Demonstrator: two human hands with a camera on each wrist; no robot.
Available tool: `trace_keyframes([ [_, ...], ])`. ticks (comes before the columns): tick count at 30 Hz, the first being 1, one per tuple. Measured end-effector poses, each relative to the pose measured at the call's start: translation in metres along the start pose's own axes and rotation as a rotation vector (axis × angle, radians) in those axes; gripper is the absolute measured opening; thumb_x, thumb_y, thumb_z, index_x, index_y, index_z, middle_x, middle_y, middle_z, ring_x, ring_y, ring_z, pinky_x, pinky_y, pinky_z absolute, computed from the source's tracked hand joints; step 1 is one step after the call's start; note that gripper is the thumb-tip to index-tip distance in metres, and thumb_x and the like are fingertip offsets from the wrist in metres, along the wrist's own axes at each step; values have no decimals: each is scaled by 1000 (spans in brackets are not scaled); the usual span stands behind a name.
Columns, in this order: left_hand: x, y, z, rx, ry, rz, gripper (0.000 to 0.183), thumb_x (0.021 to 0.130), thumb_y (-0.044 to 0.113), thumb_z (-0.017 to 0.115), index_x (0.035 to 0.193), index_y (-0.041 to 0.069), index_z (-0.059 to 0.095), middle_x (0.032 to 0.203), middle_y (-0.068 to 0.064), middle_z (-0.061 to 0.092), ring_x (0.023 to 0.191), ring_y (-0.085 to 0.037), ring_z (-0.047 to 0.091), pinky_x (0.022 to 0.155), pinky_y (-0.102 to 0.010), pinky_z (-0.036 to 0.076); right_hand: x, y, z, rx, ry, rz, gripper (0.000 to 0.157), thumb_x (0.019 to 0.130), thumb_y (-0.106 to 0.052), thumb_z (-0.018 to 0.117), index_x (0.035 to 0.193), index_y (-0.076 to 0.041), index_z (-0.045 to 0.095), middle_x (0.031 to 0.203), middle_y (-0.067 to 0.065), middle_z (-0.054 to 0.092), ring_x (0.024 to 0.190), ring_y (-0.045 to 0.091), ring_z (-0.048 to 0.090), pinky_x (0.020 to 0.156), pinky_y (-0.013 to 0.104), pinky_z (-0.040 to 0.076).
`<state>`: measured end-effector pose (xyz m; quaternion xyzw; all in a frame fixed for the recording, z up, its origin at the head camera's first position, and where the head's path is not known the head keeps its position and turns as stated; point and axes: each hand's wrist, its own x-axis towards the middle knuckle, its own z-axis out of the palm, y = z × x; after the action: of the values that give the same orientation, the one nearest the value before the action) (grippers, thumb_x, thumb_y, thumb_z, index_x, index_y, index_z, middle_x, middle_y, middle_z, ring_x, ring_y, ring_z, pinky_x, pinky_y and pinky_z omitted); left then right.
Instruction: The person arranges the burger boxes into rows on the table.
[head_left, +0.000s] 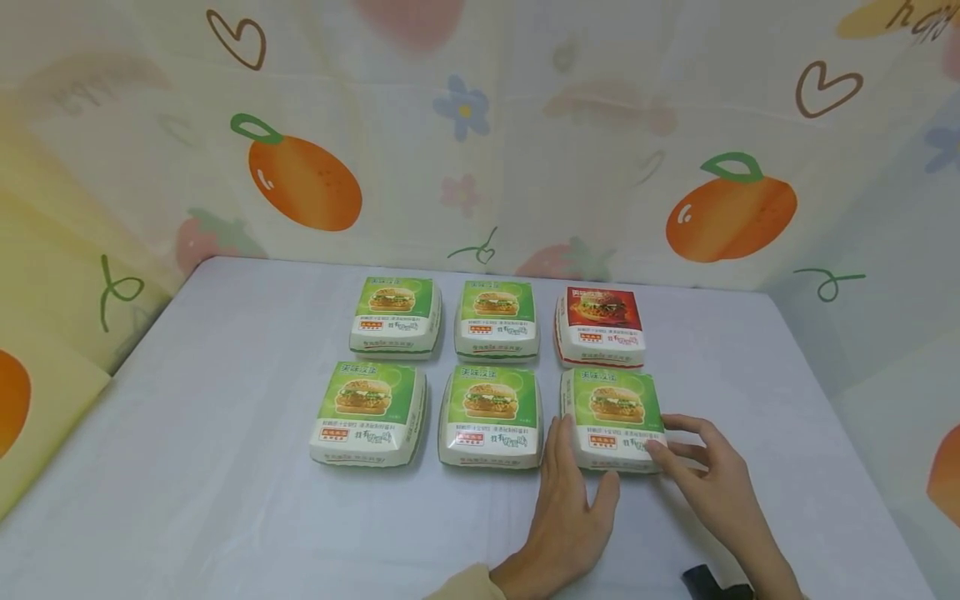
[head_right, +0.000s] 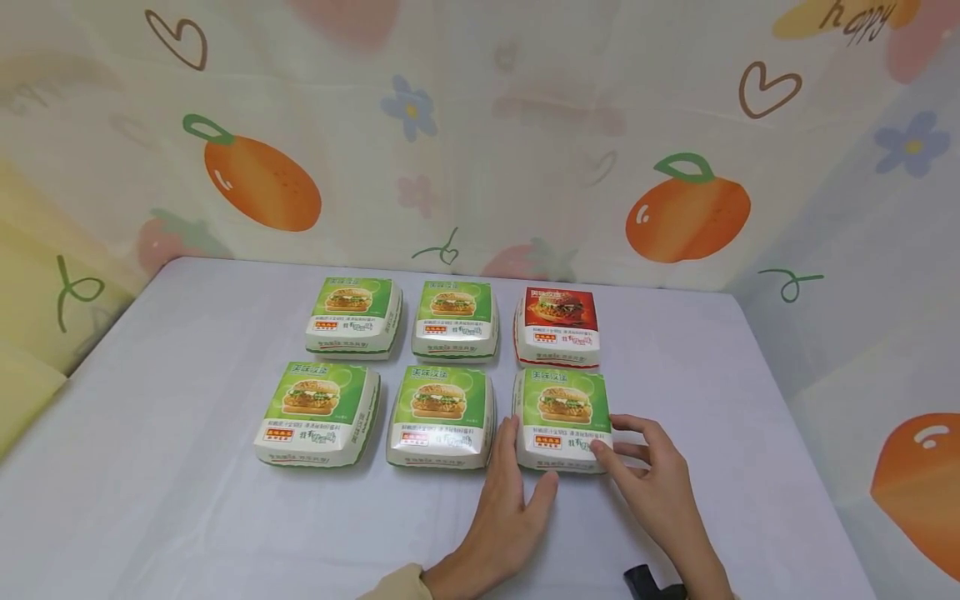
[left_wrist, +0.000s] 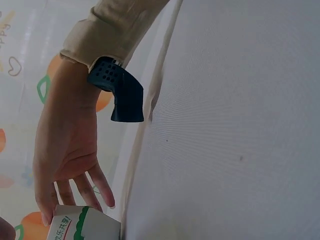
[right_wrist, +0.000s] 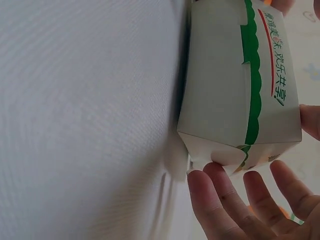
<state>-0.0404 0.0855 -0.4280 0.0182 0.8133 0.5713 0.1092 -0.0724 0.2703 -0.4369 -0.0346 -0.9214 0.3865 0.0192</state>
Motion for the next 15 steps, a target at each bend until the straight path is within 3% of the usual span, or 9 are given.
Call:
trace_keyframes([
  [6,-1,5,-2,25,-2,40,75,91,38,45,148,21,-1,154,3,-2,141,-10,0,115,-46,14,5,20,2,-30,0,1,58,81,-54,58,126,-18,46,129,5,50,100,28,62,64,27,56],
  [10,-3,10,-5,55,-1,105,74,91,37,46,147,20,1,154,2,-2,142,-13,2,113,-48,17,2,6,-5,-49,11,0,58,81,-53,59,125,-17,47,128,5,51,101,27,62,66,29,56],
  [15,-2,18,-13,98,-1,212,69,91,34,45,147,16,9,153,-1,6,141,-14,8,112,-49,21,1,-14,-19,-38,0,-54,57,83,-43,62,127,-10,46,129,14,51,109,35,56,79,48,53],
])
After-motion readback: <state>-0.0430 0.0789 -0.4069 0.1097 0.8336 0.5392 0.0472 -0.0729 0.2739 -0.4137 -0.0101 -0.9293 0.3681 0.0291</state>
